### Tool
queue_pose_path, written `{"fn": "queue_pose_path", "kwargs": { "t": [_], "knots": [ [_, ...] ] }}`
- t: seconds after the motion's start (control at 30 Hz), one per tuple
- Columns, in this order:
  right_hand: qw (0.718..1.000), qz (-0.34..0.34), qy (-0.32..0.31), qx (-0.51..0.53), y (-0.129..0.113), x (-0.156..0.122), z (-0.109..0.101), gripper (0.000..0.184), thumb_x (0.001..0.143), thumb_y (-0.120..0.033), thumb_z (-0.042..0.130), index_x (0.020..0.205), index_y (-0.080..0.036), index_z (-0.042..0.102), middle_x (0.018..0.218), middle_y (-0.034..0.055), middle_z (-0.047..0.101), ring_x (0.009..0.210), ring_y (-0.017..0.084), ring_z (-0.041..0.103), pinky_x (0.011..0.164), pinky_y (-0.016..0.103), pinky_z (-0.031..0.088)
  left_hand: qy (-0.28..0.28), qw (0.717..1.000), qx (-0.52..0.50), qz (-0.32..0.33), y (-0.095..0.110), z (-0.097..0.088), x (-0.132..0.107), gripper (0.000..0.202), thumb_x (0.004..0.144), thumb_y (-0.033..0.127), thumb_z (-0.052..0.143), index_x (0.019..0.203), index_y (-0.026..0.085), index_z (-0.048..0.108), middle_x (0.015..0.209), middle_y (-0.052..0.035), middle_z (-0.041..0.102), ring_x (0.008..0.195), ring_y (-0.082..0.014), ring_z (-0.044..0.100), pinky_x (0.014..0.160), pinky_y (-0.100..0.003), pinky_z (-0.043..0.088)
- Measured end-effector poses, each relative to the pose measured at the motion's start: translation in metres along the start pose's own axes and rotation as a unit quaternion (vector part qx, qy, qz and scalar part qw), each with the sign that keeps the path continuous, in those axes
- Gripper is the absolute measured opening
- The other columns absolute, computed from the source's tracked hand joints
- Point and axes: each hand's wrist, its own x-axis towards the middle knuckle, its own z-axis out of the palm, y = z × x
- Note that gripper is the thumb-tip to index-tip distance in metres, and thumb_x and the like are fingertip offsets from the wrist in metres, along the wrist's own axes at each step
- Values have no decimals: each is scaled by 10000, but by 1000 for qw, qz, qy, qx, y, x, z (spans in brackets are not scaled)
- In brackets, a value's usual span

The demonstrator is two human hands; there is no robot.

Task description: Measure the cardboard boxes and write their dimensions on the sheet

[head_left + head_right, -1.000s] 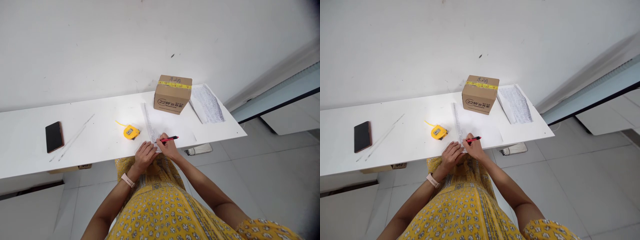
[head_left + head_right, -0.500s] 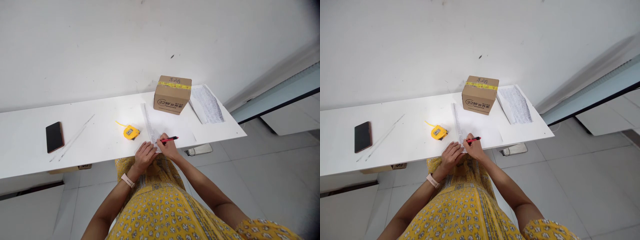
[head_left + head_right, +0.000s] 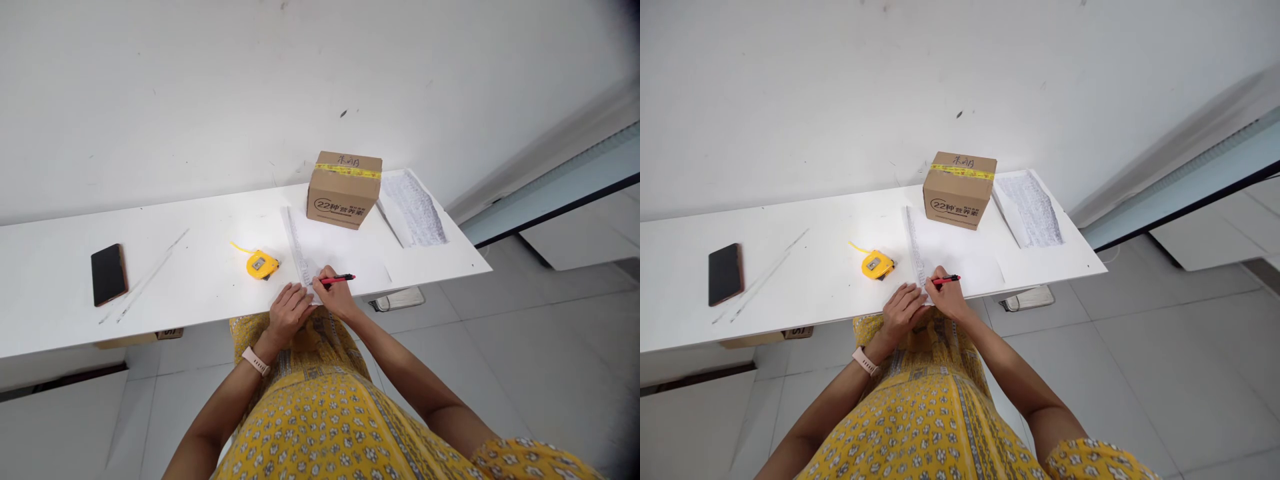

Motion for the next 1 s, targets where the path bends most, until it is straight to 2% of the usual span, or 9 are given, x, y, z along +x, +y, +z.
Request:
{"fn": "queue_pose_path", "kwargs": {
  "t": [0.13,0.33,0.57,0.73,0.9,1.0],
  "knots": [
    [1000,-2,0,-3,0,1,-1,221,848,-378,489,698,-263,374,614,-35,473,597,164,466,598,297,374,-20,1000,-10,-15,-1,1,-1,176,946,291,662,1092,217,726,1062,-93,776,1106,-254,718,1022,-482,580],
    [1000,2,-8,6,0,1,-2,233,854,-388,495,698,-260,380,617,-39,454,587,159,452,589,294,362,2,1000,-1,2,0,0,0,164,941,271,669,1080,201,722,1047,-94,780,1093,-257,723,1007,-476,589],
    [999,17,-5,32,4,0,-2,238,859,-382,516,697,-258,393,599,-45,440,596,160,449,584,286,365,-18,1000,-10,-13,-1,0,-2,169,947,281,659,1090,215,722,1057,-90,778,1108,-255,718,1018,-487,581],
    [999,13,-6,36,2,-1,-3,240,863,-384,517,698,-256,398,605,-45,448,594,155,449,585,283,368,-4,1000,-2,-6,1,0,1,167,949,292,659,1083,214,720,1043,-88,780,1091,-248,724,1012,-473,586],
    [1000,12,-4,28,2,0,-4,240,857,-394,515,702,-257,392,596,-47,443,580,153,441,581,286,363,29,999,12,22,3,-4,7,159,933,257,681,1062,167,706,1021,-99,782,1047,-260,736,981,-460,602],
    [1000,12,-6,29,2,0,-4,235,862,-391,509,707,-257,394,601,-47,445,583,154,446,583,286,366,28,999,11,20,3,-3,6,162,934,259,680,1066,169,707,1026,-100,782,1052,-259,735,980,-462,601]
  ]
}}
